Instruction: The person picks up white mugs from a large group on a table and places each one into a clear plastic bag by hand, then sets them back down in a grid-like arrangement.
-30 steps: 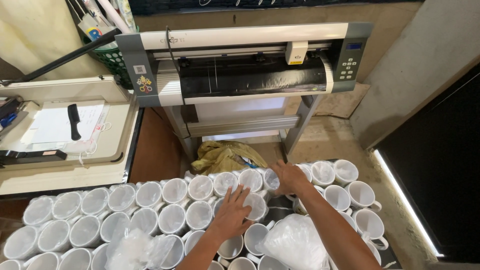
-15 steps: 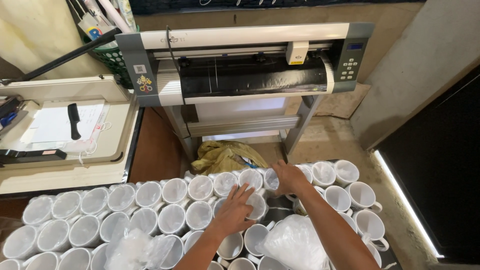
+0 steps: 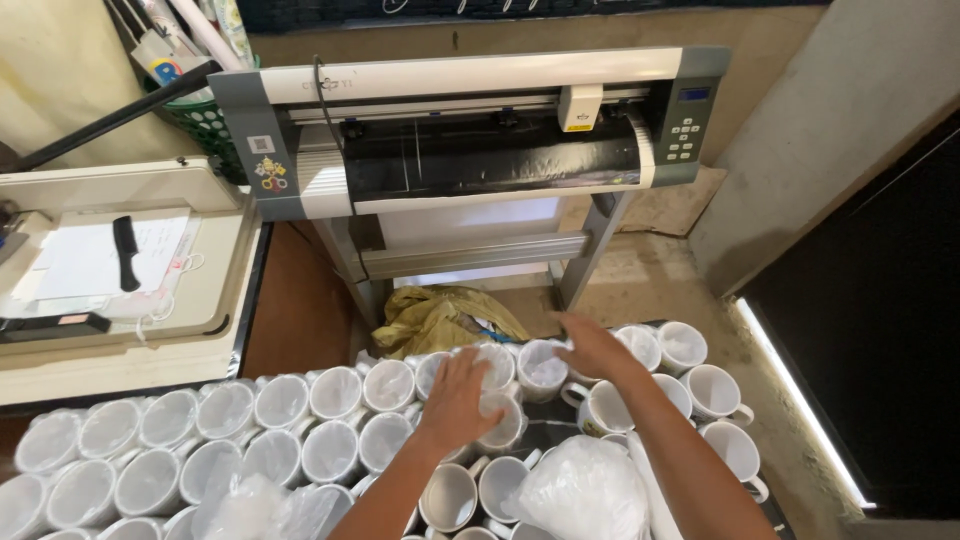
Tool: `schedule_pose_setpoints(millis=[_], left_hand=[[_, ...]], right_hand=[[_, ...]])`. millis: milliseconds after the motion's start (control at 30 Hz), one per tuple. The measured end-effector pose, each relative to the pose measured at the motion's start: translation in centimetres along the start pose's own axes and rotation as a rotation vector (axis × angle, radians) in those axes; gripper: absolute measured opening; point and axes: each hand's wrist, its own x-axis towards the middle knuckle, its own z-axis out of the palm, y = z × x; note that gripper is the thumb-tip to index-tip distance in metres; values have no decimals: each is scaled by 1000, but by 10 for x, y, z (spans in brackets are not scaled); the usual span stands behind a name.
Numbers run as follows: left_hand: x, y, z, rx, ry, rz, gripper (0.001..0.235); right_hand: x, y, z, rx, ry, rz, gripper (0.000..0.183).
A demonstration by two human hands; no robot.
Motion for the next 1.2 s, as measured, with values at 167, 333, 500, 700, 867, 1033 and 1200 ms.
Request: schedule_pose_setpoints(millis=[167,333,500,700,867,1033,1200], left_hand=[[19,25,-30,123,-68,-95,105],[30,16,-14,131,-151,-128,108],[29,3,2,153,-78,-46,103],[32,6,4,257,-102,-51,104],[34,2,18,383,-90,-13,102],[32,2,20,417,-107,0,100],[6,45,-25,181,-83,-39,94]], right_hand=[[-31,-68,-69,-308,-236,244,114],[-34,-58,-53,-375,-290,267,106],[-31,-45,-42,-342,-199,189,89],[-33,-53,-47,-413,-216,177,89],[-38,-62,-47,-429,-241,214,88],[-44,-60,-48,-408,-219,218,88],[-60,-45,-58,-147,-33,189,61]])
